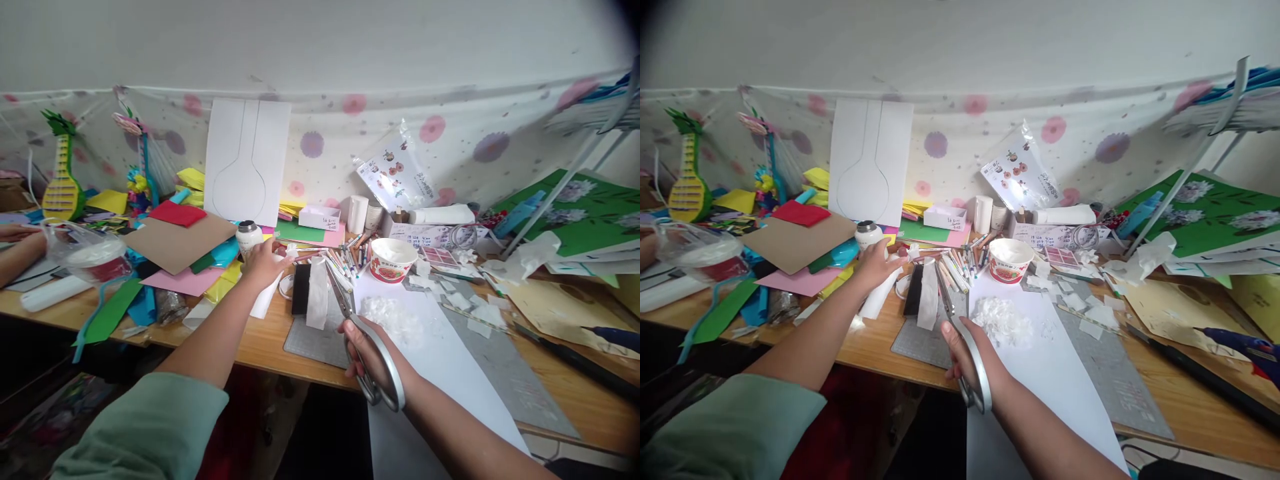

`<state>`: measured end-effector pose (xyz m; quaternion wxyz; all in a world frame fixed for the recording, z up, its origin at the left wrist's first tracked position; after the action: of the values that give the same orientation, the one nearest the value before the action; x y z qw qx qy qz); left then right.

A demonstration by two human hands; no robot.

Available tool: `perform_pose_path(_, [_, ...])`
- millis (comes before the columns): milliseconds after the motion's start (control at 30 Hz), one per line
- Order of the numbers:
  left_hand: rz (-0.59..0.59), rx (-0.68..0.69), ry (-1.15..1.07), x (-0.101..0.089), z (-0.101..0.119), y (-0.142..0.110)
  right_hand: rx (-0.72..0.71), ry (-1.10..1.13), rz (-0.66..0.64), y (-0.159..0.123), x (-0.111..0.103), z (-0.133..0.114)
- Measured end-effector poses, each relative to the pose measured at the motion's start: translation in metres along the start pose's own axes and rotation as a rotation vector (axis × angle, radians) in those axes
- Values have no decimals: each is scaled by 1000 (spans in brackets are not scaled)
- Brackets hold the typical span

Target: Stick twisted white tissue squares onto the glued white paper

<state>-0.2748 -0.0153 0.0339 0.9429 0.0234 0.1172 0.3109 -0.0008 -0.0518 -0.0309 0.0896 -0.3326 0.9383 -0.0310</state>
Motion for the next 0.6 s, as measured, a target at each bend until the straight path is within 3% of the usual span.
perform_pose_path(133, [-125,25,-123,38,8,-30,-48,59,-11,-4,-6,-3])
perform_pose_path(300, [-336,-97,-331,86,-5,-77,-106,78,-40,-12,-17,-7])
perform_pose_path(467, [-446,-168,-543,108,6,-95,-133,21,-56,-29,-34,-17])
perform_pose_path(600, [-443,-215,-674,117,25,-106,-162,-142,-94,-56,-65,-27])
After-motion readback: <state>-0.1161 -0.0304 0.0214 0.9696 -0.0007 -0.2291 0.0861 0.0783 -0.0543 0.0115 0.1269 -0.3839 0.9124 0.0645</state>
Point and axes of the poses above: each hand's wrist, its own y-axis towards the middle knuckle, its own x-axis out of the palm, z = x × y, the point moved 7 cm from there along y, towards the middle knuckle, and after that the axes turned 7 degrees about -y, right-handed, at the moved point
